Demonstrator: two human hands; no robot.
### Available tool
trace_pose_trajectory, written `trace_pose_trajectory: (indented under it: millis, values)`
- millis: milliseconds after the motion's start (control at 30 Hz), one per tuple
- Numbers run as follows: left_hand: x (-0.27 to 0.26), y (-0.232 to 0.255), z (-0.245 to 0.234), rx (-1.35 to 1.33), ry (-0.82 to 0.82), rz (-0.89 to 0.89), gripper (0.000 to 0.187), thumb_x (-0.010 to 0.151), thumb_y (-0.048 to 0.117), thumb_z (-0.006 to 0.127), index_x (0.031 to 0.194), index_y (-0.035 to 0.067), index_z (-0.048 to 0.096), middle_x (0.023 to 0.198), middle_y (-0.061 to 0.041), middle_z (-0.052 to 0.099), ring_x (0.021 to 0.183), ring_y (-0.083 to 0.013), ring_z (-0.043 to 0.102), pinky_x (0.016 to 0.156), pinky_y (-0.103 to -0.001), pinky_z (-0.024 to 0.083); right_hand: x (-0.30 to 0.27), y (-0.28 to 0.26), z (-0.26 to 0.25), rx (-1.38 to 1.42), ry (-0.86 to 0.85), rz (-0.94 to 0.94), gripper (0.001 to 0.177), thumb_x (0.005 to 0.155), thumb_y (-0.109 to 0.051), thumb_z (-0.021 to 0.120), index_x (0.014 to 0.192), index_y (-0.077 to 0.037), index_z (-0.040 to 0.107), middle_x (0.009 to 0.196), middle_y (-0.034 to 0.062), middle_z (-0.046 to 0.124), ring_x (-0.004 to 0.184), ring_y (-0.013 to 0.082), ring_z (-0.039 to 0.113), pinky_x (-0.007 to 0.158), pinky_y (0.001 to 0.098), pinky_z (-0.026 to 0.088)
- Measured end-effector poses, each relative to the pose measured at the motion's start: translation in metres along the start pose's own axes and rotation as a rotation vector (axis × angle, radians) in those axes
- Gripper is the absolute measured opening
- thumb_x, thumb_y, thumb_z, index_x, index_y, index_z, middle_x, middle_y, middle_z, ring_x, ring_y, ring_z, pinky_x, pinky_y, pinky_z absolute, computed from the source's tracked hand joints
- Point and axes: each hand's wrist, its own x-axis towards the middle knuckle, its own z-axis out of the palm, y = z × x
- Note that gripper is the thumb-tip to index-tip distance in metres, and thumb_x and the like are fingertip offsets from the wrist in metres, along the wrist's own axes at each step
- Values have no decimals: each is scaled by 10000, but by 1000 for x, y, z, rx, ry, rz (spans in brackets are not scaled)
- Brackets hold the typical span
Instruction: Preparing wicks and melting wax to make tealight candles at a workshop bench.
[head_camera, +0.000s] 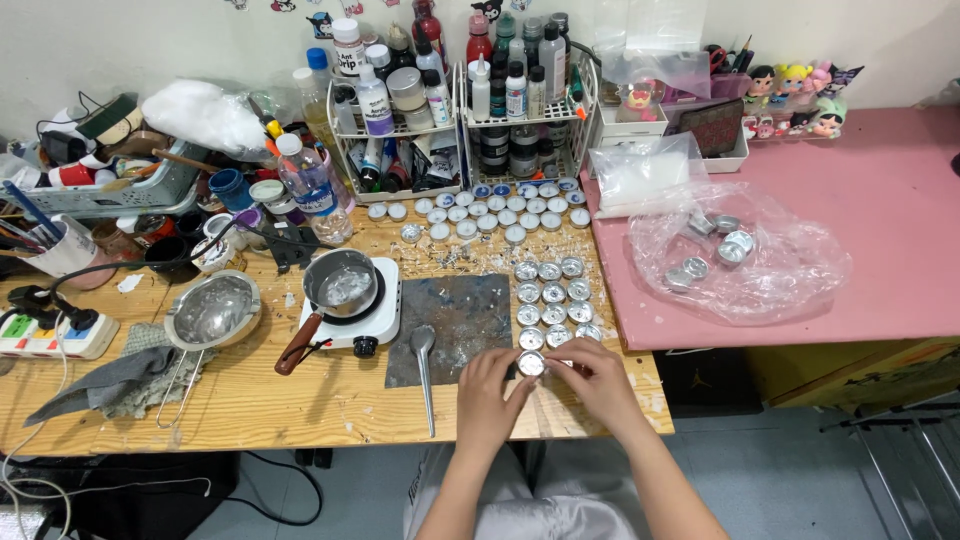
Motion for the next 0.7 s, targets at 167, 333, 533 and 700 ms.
trace_pose_trajectory:
  millis: [167, 333, 533, 700]
  values:
    - [-3, -5, 7, 84, 9, 3, 424, 854, 316, 787, 1189, 72, 695, 1202, -72, 667, 1231, -302, 558, 1062, -459, 373, 9, 0, 12, -181, -24, -154, 158, 822, -116, 787, 978, -105, 801, 937, 38, 764, 868, 222, 674, 688, 334, 561]
    - [-4, -9, 8, 100, 13, 27, 400, 847, 313, 784, 1161, 79, 701, 1179, -68, 679, 1227, -291, 566, 1085, -464, 359, 11, 0, 17, -326, -31, -264, 139, 806, -153, 797, 943, -128, 795, 912, 15, 763, 870, 246, 672, 731, 377, 559]
    - [-4, -10, 9, 102, 1, 34, 375, 863, 303, 776, 1151, 76, 700, 1177, -69, 682, 1225, -284, 566, 1135, -498, 311, 9, -5, 11, -373, -39, -303, 159, 816, -146, 776, 974, -126, 781, 916, 21, 753, 882, 252, 669, 719, 385, 557]
    - [-5, -10, 9, 130, -5, 28, 361, 864, 297, 772, 1141, 79, 699, 1173, -64, 681, 1226, -275, 564, 1166, -521, 274, 10, -2, 10, -401, -37, -314, 138, 820, -150, 776, 956, -121, 771, 911, 20, 754, 894, 256, 673, 714, 385, 558]
